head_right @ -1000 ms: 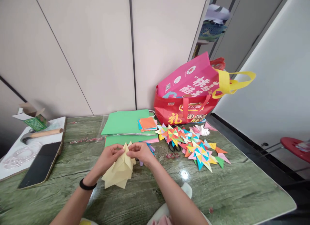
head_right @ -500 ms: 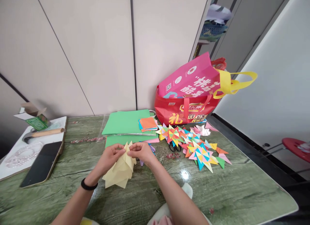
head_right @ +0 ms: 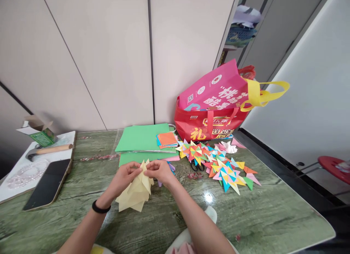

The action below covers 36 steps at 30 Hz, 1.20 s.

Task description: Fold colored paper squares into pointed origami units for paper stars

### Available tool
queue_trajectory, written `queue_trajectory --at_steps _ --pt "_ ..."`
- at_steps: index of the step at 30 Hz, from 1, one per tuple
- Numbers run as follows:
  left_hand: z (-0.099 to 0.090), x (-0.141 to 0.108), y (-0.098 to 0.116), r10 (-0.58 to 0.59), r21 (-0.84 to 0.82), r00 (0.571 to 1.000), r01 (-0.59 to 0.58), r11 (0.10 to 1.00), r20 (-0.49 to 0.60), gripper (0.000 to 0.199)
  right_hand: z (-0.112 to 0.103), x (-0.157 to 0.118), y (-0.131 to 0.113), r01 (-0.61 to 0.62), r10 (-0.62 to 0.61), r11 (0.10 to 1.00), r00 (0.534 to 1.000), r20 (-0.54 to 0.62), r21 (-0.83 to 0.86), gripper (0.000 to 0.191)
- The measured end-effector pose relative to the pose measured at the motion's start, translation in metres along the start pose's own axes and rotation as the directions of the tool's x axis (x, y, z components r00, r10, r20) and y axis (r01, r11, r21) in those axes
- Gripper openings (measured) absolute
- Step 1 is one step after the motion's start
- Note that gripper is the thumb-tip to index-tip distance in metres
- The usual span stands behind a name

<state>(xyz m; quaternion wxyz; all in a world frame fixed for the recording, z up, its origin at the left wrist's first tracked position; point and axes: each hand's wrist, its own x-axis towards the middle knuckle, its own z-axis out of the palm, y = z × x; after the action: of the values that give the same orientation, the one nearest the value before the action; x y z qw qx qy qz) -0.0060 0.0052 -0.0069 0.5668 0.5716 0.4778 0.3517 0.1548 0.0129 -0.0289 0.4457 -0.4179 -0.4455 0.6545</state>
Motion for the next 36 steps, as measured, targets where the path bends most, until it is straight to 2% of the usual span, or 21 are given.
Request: queue_trajectory --at_steps 9,13,20,36 --pt "-0.0014 -0.0027 0.0063 -0.001 -0.018 0.999 0.001 1.0 0.047 0.038 -0.0019 0.0025 0.0029 0.03 -0.03 0.999 1.0 0.0 0.016 0.028" --pt "-0.0022 -0.004 0.0076 -0.035 -0.014 0.997 0.036 0.999 0.062 0.044 -0.0022 0.0027 0.0046 0.026 -0.027 0.999 1.0 0.01 0.02 0.025" --pt "-0.0026 -0.0033 0.0051 -0.09 -0.023 0.995 0.091 0.996 0.036 0.049 -0.001 0.0012 0.0051 0.006 -0.006 1.0 1.0 0.014 0.016 0.028" --pt "-0.002 -0.0023 0.0022 -0.087 -0.037 0.995 0.089 0.995 0.044 0.053 0.0017 0.0017 0.0039 0.025 -0.025 1.0 0.999 -0.02 -0.009 0.037"
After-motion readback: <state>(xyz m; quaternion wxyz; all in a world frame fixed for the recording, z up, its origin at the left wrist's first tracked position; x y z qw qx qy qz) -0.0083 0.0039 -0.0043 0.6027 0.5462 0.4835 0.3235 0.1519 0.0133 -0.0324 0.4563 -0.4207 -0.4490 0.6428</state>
